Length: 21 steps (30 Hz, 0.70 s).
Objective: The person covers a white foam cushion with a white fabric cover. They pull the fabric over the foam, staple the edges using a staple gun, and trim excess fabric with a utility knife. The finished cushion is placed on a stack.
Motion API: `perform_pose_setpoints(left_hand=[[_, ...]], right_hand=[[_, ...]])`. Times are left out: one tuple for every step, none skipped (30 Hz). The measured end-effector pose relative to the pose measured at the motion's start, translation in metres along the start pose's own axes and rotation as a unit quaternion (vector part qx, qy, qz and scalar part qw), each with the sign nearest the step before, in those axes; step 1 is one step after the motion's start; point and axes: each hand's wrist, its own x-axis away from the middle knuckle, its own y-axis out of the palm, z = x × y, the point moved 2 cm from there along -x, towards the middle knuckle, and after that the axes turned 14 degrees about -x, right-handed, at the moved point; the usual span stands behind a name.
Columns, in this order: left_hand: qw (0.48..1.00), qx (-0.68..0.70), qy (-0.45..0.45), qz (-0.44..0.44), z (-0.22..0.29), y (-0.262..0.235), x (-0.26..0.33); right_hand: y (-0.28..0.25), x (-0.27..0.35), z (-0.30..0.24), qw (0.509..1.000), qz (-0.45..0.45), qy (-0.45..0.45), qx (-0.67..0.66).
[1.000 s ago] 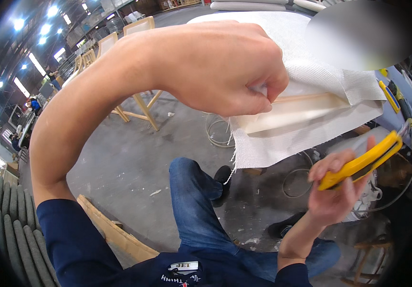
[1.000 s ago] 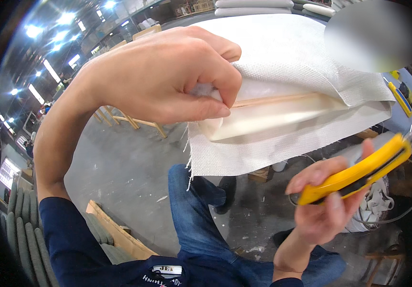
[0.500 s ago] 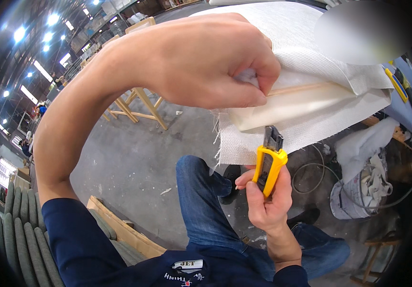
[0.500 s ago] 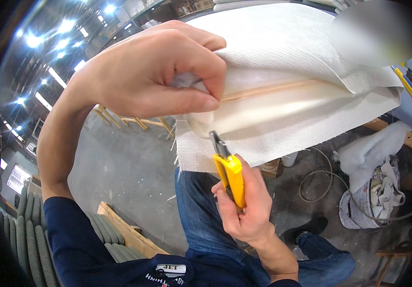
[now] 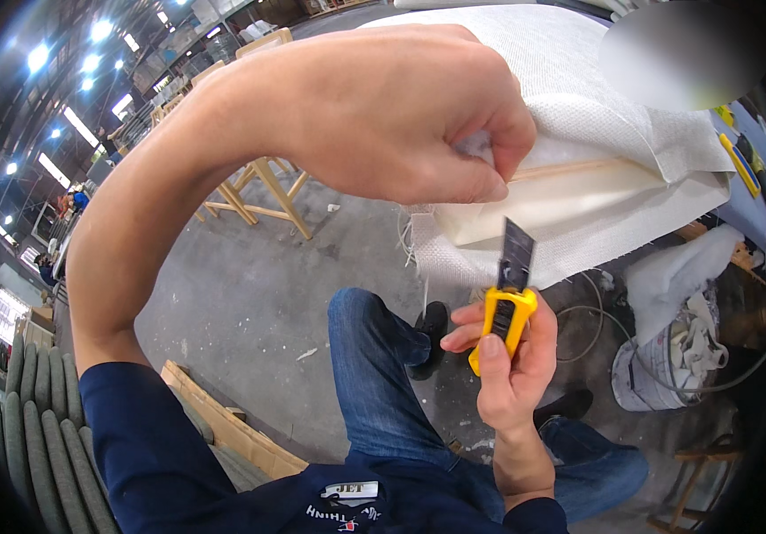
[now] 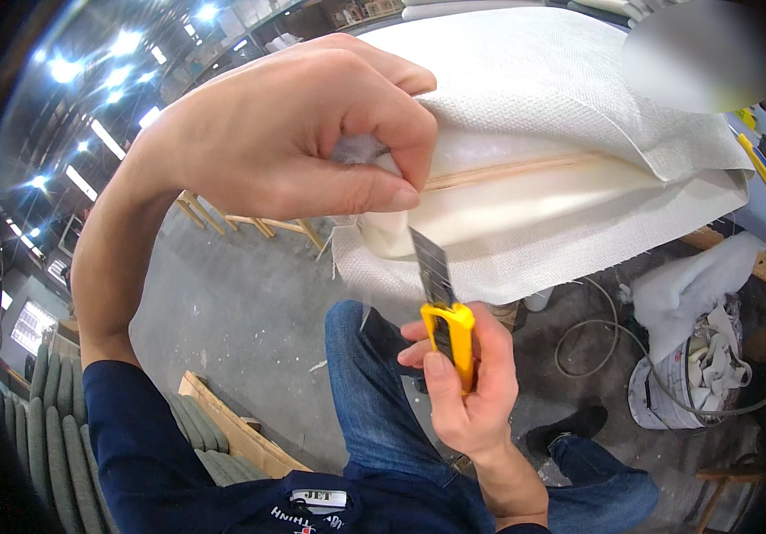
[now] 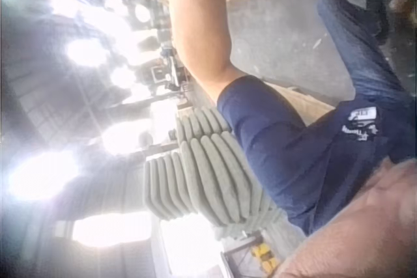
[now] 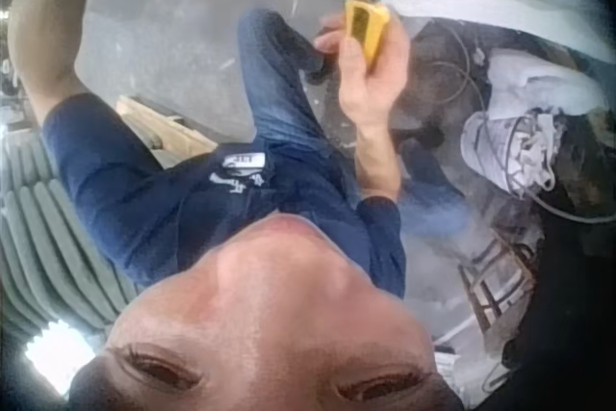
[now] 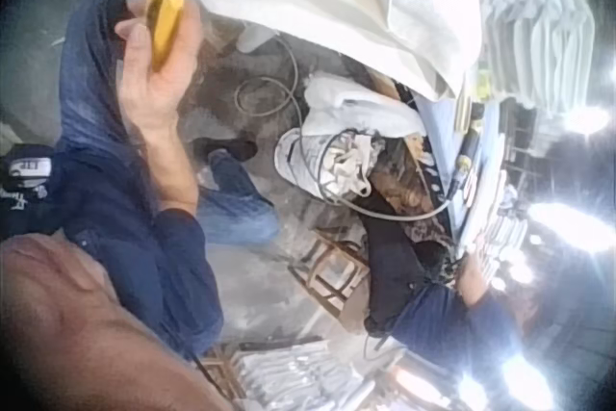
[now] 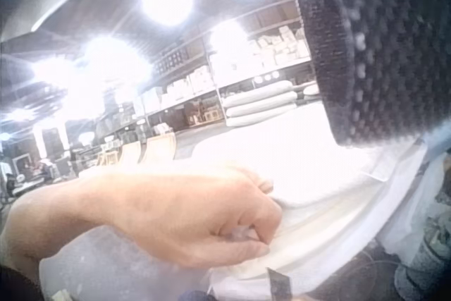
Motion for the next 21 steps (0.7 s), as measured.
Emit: perform_pose_setpoints(left_hand=[[1.0, 0.0, 0.003, 0.004, 0.0, 0.0, 0.0], [1.0, -0.001, -0.001, 0.003, 0.001, 0.0, 0.001], [1.0, -0.003, -0.005, 0.002, 0.001, 0.0, 0.001], [1.0, -0.004, -0.009, 0.001, 0.001, 0.0, 0.002], [1.0, -0.003, -0.006, 0.004, 0.001, -0.001, 0.002], [1.0, -0.002, -0.003, 0.006, 0.002, -0.001, 0.002], [1.0, 0.0, 0.001, 0.009, 0.002, -0.001, 0.001], [1.0, 0.0, 0.0, 0.007, 0.001, -0.001, 0.001], [1.0, 0.0, 0.0, 0.004, 0.001, -0.001, 0.0], [1.0, 0.0, 0.0, 0.001, 0.0, 0.0, 0.0], [1.0, 0.002, -0.004, 0.0, 0.0, 0.0, 0.0], [1.0, 0.005, -0.009, -0.002, 0.001, 0.0, 0.001], [1.0, 0.007, -0.013, -0.004, 0.001, 0.0, 0.001], [1.0, 0.007, -0.008, -0.002, 0.0, 0.0, 0.001], [1.0, 0.006, -0.003, 0.0, 0.0, 0.0, 0.0], [1.0, 0.006, 0.002, 0.002, 0.0, 0.0, 0.0], [1.0, -0.01, 0.017, 0.012, 0.001, -0.001, -0.001], [0.999, -0.025, 0.032, 0.022, 0.004, -0.002, -0.003], [0.998, -0.04, 0.047, 0.032, 0.005, -0.003, -0.003], [0.998, -0.042, 0.046, 0.028, 0.005, -0.003, -0.004], [0.998, -0.044, 0.047, 0.024, 0.004, -0.003, -0.004]], right_hand=[[0.0, -0.001, 0.002, 0.999, -0.033, -0.022, 0.011], [-0.003, 0.0, 0.002, 0.997, -0.053, -0.029, 0.054], [-0.01, 0.003, 0.002, 0.992, -0.074, -0.037, 0.097], [-0.014, 0.005, 0.003, 0.985, -0.094, -0.045, 0.139], [-0.015, 0.005, 0.005, 0.98, -0.08, -0.075, 0.163], [-0.018, 0.006, 0.007, 0.979, -0.072, -0.083, 0.173], [-0.02, 0.008, 0.009, 0.977, -0.064, -0.091, 0.183], [-0.021, 0.008, 0.009, 0.973, -0.067, -0.091, 0.202], [-0.021, 0.008, 0.01, 0.968, -0.07, -0.092, 0.221], [-0.019, 0.006, 0.008, 0.961, -0.085, -0.085, 0.249], [-0.017, 0.004, 0.007, 0.955, -0.095, -0.085, 0.269], [-0.014, 0.002, 0.006, 0.948, -0.104, -0.086, 0.288], [-0.012, -0.001, 0.005, 0.943, -0.109, -0.094, 0.301], [-0.01, -0.004, 0.005, 0.937, -0.114, -0.102, 0.314], [-0.008, -0.007, 0.005, 0.928, -0.126, -0.117, 0.331], [-0.006, -0.011, 0.005, 0.918, -0.138, -0.133, 0.348], [-0.005, -0.012, 0.005, 0.916, -0.142, -0.128, 0.351], [-0.005, -0.012, 0.004, 0.916, -0.145, -0.123, 0.352], [-0.004, -0.012, 0.003, 0.917, -0.148, -0.118, 0.352], [-0.004, -0.011, 0.001, 0.918, -0.151, -0.114, 0.35], [-0.004, -0.011, 0.001, 0.917, -0.152, -0.117, 0.351]])
